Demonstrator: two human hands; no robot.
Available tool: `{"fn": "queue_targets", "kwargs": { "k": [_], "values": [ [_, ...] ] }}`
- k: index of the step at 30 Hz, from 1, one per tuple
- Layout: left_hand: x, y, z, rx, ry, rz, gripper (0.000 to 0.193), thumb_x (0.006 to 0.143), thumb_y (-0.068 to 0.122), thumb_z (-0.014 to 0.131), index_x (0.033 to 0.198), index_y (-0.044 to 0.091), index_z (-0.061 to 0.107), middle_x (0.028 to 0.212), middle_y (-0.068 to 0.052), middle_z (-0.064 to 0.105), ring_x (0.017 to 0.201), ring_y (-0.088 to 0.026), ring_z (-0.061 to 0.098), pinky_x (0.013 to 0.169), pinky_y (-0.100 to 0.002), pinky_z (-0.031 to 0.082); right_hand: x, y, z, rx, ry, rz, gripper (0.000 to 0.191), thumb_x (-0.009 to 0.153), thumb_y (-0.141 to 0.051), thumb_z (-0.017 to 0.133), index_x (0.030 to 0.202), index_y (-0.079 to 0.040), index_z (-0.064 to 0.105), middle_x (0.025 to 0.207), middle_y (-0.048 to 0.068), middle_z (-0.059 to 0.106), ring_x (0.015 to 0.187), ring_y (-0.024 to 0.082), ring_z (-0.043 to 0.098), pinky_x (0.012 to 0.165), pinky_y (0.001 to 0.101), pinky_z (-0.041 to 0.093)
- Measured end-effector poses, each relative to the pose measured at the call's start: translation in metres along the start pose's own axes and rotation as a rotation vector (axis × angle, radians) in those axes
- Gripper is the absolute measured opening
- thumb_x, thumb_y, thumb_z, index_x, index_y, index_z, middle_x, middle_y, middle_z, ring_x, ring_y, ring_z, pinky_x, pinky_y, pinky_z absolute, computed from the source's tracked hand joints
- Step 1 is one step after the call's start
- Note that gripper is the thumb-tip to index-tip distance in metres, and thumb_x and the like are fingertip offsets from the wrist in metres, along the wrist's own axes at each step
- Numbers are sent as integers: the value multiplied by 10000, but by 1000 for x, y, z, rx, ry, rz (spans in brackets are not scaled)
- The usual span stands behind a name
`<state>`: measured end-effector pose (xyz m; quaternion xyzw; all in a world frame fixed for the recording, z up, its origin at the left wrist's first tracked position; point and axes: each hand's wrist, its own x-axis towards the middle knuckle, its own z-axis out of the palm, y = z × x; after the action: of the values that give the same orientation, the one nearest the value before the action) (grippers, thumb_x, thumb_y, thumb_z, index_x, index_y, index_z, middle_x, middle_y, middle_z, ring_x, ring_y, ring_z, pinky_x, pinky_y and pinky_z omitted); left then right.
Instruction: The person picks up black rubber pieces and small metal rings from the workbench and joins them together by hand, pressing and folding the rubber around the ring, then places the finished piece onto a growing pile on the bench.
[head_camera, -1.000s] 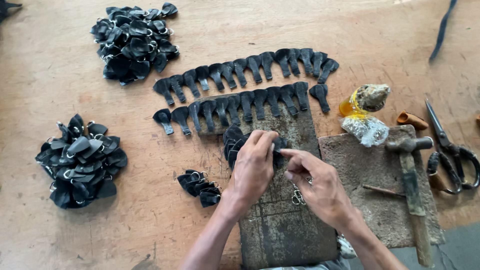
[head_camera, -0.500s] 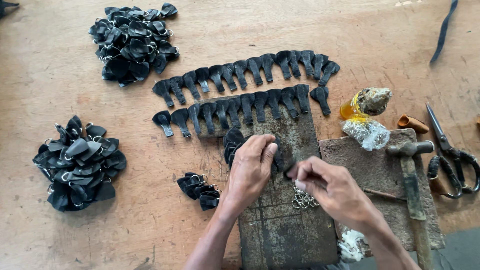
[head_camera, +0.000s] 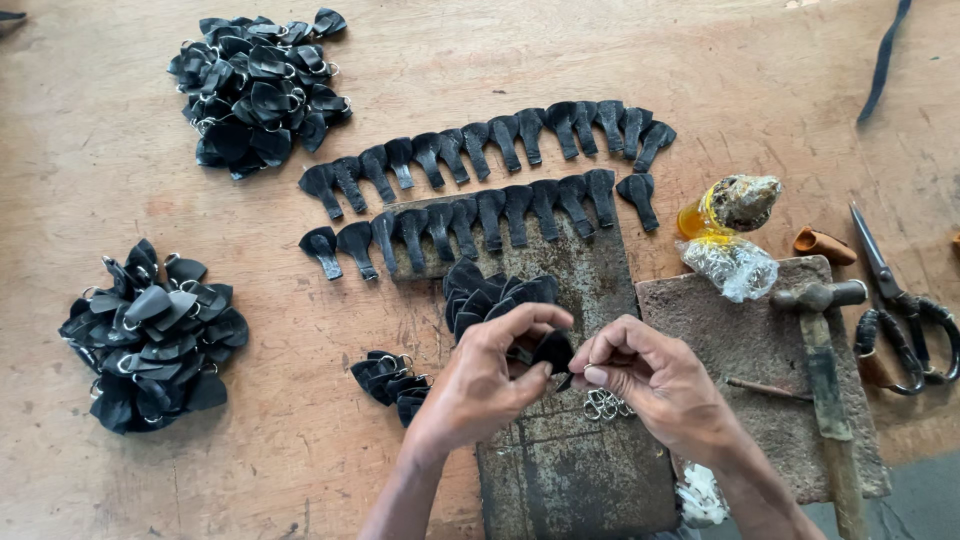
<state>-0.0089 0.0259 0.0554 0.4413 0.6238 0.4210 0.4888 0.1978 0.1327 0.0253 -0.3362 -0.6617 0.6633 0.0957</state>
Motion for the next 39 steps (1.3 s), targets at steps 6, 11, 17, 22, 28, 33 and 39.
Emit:
{"fn": "queue_targets", "kwargs": {
  "k": [6, 11, 17, 22, 28, 33, 39],
  "values": [
    [-20, -15, 7, -21, 87, -87, 302, 878, -80, 621, 999, 89, 839, 953, -58, 687, 720, -108, 578, 573, -273, 478, -2, 10, 5, 187, 124, -149, 247, 886, 52, 713, 1115, -40, 696, 994, 48, 676, 963, 110, 673, 897, 229, 597],
    [-28, -31, 8, -183, 259, 0, 193, 769, 15, 837, 945, 71, 782, 927, -10, 715, 752, -61, 628, 630, -203, 537, -1, 13, 12, 197, 50, -215, 208, 898, 62, 683, 1068, -36, 752, 1055, 64, 725, 932, 127, 722, 856, 245, 642],
    [-31, -41, 13, -379, 296, -100, 131, 810, 40, 821, 919, 19, 751, 791, -36, 740, 653, -59, 663, 549, -203, 537, -6, 8, 27, 303, 76, -200, 212, 900, 76, 678, 1084, -12, 737, 1041, 104, 748, 930, 156, 746, 846, 272, 658],
    [-28, -45, 22, -458, 310, -86, 111, 823, 28, 817, 909, -5, 755, 753, -34, 737, 627, -55, 646, 529, -200, 516, -6, 2, 33, 252, 81, -257, 189, 912, 86, 671, 1072, 4, 728, 1097, 92, 707, 989, 145, 710, 884, 265, 628],
    [-31, -43, 29, -394, 422, -9, 88, 848, 35, 792, 895, 3, 726, 766, -36, 722, 645, -47, 640, 537, -189, 498, -6, 7, 34, 274, 88, -274, 223, 860, 103, 720, 1061, 7, 718, 1123, 100, 686, 1008, 156, 707, 904, 282, 641],
    [-31, -38, 32, -406, 401, 35, 78, 862, 36, 778, 899, 1, 718, 772, -40, 720, 642, -35, 635, 528, -179, 500, -1, 13, 33, 282, 100, -256, 169, 894, 41, 707, 1059, 10, 731, 1160, 100, 700, 1022, 167, 733, 885, 300, 687],
    [-31, -33, 35, -238, 473, 49, 49, 859, 26, 764, 879, 3, 726, 765, -42, 730, 593, -34, 612, 459, -179, 429, -5, 10, 34, 221, 119, -281, 306, 836, 48, 769, 1137, 4, 728, 1160, 109, 686, 999, 142, 695, 907, 256, 626]
  ]
}}
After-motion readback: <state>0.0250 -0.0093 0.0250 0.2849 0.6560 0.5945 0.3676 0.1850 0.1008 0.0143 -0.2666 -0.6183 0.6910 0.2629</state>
